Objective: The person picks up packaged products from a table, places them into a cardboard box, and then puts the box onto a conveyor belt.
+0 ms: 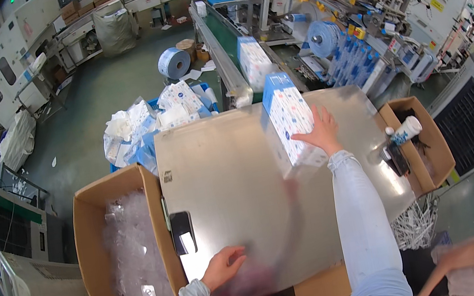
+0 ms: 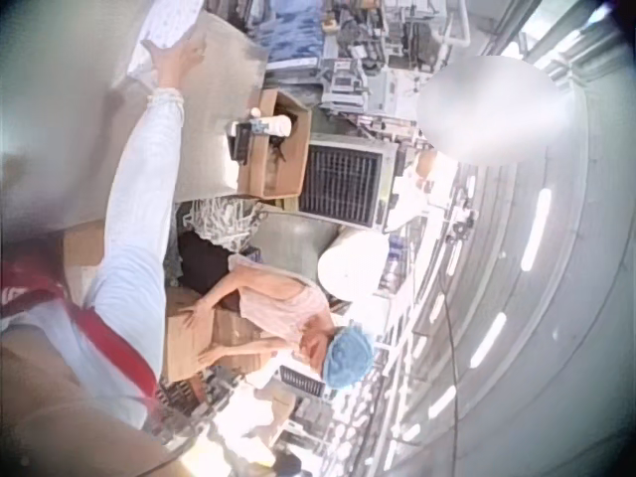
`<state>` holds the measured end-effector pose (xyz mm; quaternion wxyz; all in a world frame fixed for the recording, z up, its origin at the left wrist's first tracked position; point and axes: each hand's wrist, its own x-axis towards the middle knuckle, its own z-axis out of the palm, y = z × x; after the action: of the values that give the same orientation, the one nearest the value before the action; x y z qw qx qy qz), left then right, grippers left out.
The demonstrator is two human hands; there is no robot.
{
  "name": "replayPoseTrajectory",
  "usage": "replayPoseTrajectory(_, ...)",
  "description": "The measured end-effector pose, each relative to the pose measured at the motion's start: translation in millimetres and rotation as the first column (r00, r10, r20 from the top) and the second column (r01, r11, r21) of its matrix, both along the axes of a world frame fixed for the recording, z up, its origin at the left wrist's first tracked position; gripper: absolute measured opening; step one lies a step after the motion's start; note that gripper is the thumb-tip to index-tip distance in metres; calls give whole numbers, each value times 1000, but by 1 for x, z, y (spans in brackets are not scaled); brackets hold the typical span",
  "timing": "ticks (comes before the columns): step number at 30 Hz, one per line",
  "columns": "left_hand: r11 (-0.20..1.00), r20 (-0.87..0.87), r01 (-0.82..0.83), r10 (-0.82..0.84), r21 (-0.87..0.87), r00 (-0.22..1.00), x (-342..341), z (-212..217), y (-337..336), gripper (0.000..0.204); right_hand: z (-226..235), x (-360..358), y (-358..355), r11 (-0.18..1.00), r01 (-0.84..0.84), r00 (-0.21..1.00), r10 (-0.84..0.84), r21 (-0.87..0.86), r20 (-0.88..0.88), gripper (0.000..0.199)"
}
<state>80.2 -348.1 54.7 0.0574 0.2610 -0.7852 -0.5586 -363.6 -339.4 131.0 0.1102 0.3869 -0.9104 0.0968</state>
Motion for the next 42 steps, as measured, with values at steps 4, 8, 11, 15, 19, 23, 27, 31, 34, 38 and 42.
replayPoseTrajectory(4, 984, -43, -45, 38, -174, 998, -32, 6, -44, 39, -37, -20, -4, 992, -94, 706, 124, -81, 697, 138)
replayPoseTrajectory(8, 842, -186, -219, 144, -492, 972, -56, 26, -89, 75, -30, 66, -8, 970, -234, 653, 209, -69, 727, 126)
replayPoseTrajectory(11, 785, -185, -65, -64, -616, 981, -117, 45, -87, 78, -44, 2, -17, 920, -88, 942, 202, -381, 269, 117)
replayPoseTrajectory(15, 731, -155, -34, -100, -682, 983, -164, 29, -62, 70, -35, -79, -35, 981, -27, 817, -90, 194, 570, 85)
replayPoseTrajectory(19, 697, -142, -71, -45, -713, 989, -173, 15, -62, 63, -72, -35, -14, 989, -87, 771, 143, -120, 621, 39)
replayPoseTrajectory(23, 684, -198, -60, -125, -727, 972, -177, 3, -73, 62, -89, 54, 63, 902, -332, 849, 414, -277, 328, 35)
replayPoseTrajectory(27, 738, -106, 52, -166, -673, 980, -117, 22, -50, 69, -86, 186, 161, 785, -523, 712, 617, -334, 336, 31)
replayPoseTrajectory(31, 765, 1, 106, -137, -635, 991, -45, 50, 4, 84, -73, 299, 244, 844, -388, 656, 534, -369, 533, 22)
replayPoseTrajectory(34, 802, 63, 78, -51, -593, 997, -18, 61, 31, 82, -88, 331, 272, 851, -362, 607, 525, -381, 596, 12)
replayPoseTrajectory(38, 698, 112, 57, 33, -714, 993, -13, 61, 35, 73, -84, 325, 249, 826, -362, 577, 563, -433, 592, 10)
replayPoseTrajectory(42, 692, 147, 89, 25, -716, 989, -17, 56, 21, 65, -60, 282, 220, 787, -324, 495, 614, -525, 615, 14)
